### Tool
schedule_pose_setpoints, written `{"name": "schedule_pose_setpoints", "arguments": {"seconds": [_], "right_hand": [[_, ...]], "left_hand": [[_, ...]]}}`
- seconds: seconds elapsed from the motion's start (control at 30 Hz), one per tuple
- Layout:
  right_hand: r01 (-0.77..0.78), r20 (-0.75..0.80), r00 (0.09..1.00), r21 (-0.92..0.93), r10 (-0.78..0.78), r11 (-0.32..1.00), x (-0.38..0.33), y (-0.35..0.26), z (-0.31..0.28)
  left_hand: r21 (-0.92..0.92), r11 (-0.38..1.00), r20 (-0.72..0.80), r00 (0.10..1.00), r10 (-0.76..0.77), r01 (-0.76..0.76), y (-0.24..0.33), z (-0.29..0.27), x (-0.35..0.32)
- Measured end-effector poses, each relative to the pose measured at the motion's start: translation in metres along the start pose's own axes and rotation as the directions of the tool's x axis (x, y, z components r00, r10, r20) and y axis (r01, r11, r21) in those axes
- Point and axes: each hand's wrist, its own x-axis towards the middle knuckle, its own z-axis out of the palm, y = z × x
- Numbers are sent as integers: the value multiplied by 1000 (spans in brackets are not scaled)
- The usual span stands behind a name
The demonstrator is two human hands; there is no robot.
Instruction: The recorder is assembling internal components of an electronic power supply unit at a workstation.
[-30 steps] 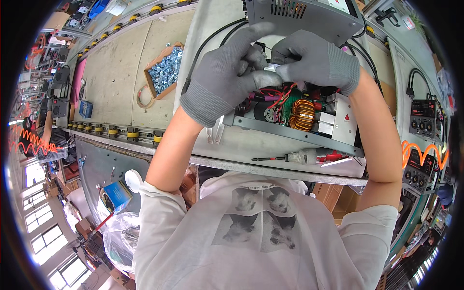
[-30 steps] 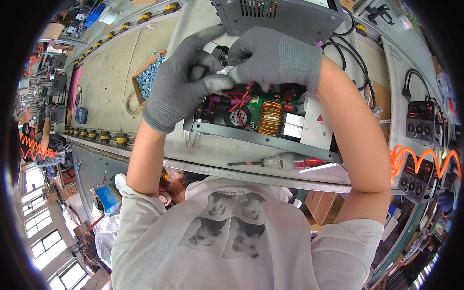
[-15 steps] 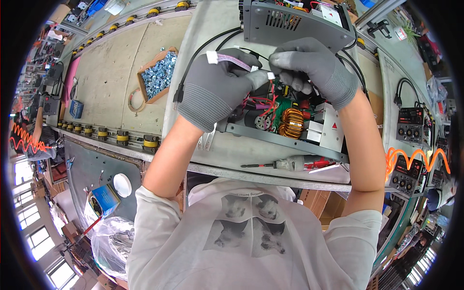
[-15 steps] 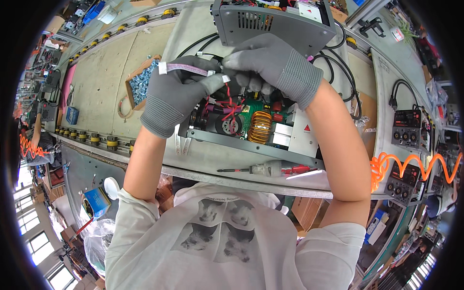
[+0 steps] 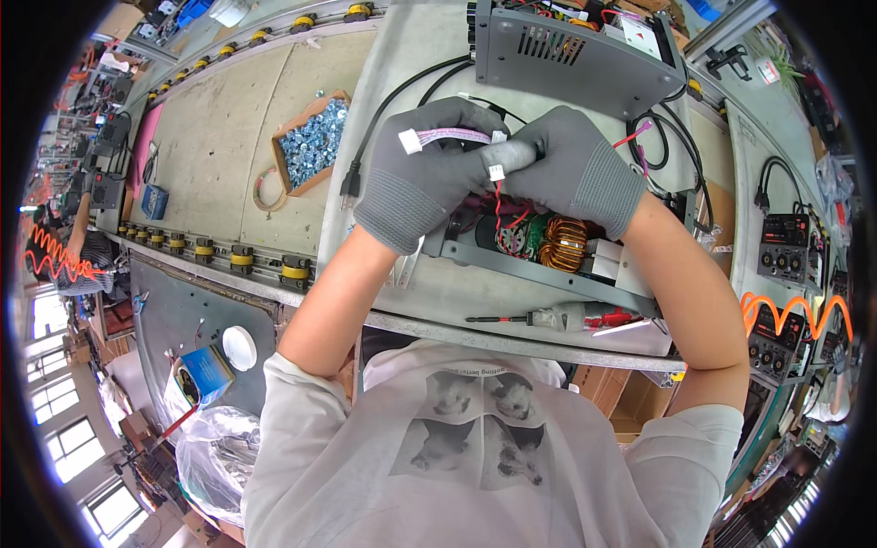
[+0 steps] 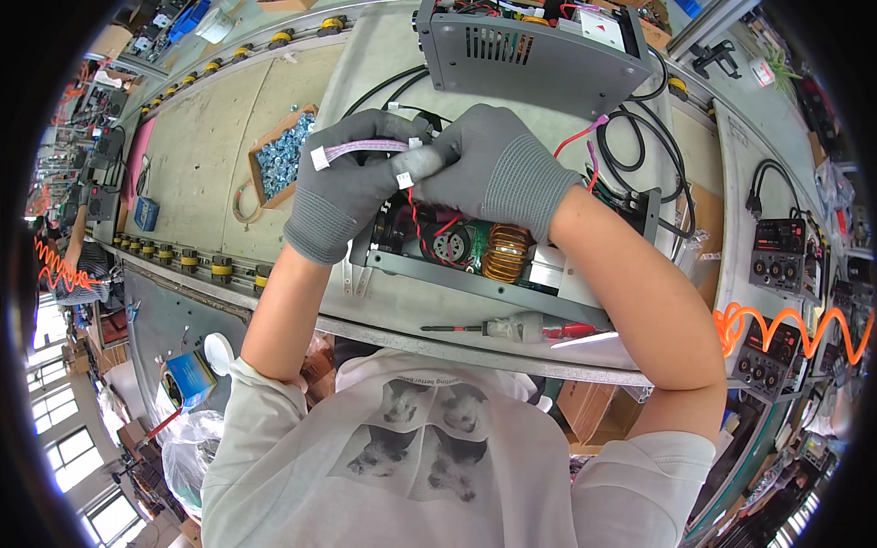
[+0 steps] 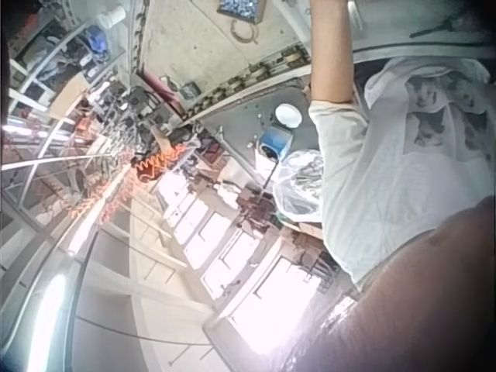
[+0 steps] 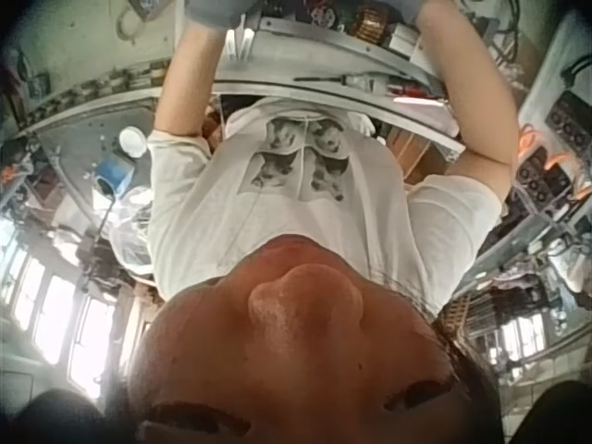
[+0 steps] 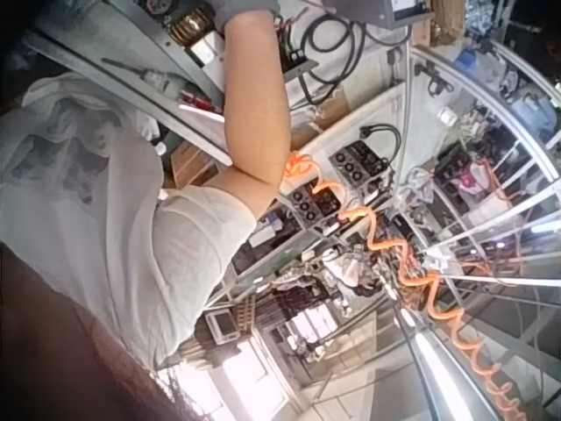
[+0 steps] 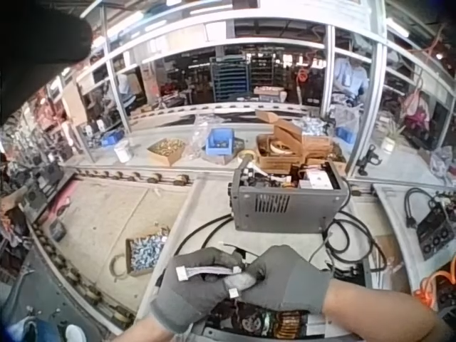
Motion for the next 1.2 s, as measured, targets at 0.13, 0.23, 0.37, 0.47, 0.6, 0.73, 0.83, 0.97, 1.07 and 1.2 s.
{"name": "schedule_pose_setpoints", "arguments": {"seconds": [0.13,0.23,0.37,0.47,0.6,0.73,0.83,0.97,1.07,1.2], "right_hand": [[76,-89,991,-196,-95,978,-2,6,-6],[117,-141,980,-180,-143,977,-3,6,-4],[73,-104,992,-11,-74,997,-7,6,-6],[87,-128,988,-38,-91,996,-7,8,-1],[-68,-111,989,250,99,966,-14,4,11],[-5,-302,953,-56,-12,998,-16,-5,17],[-5,-368,927,-219,-78,976,-15,3,19],[-114,-380,924,-386,-46,915,-10,14,16],[-165,-385,923,-382,7,909,-4,16,21],[-156,-414,910,-347,-1,925,3,18,24]], "left_hand": [[133,988,4,996,85,-85,-5,-4,0],[320,937,-33,986,161,-142,-6,2,-2],[560,817,-74,973,217,-139,-8,5,1],[615,766,-69,955,288,-186,-14,3,3],[617,774,-54,974,220,-141,-11,3,3],[535,823,-17,972,234,-188,-14,1,2],[519,822,-35,954,297,-236,-23,-1,2],[644,726,4,951,309,-239,-19,-5,1],[715,636,43,926,374,-290,-23,-8,0],[740,601,82,928,364,-301,-21,-7,-1]]}}
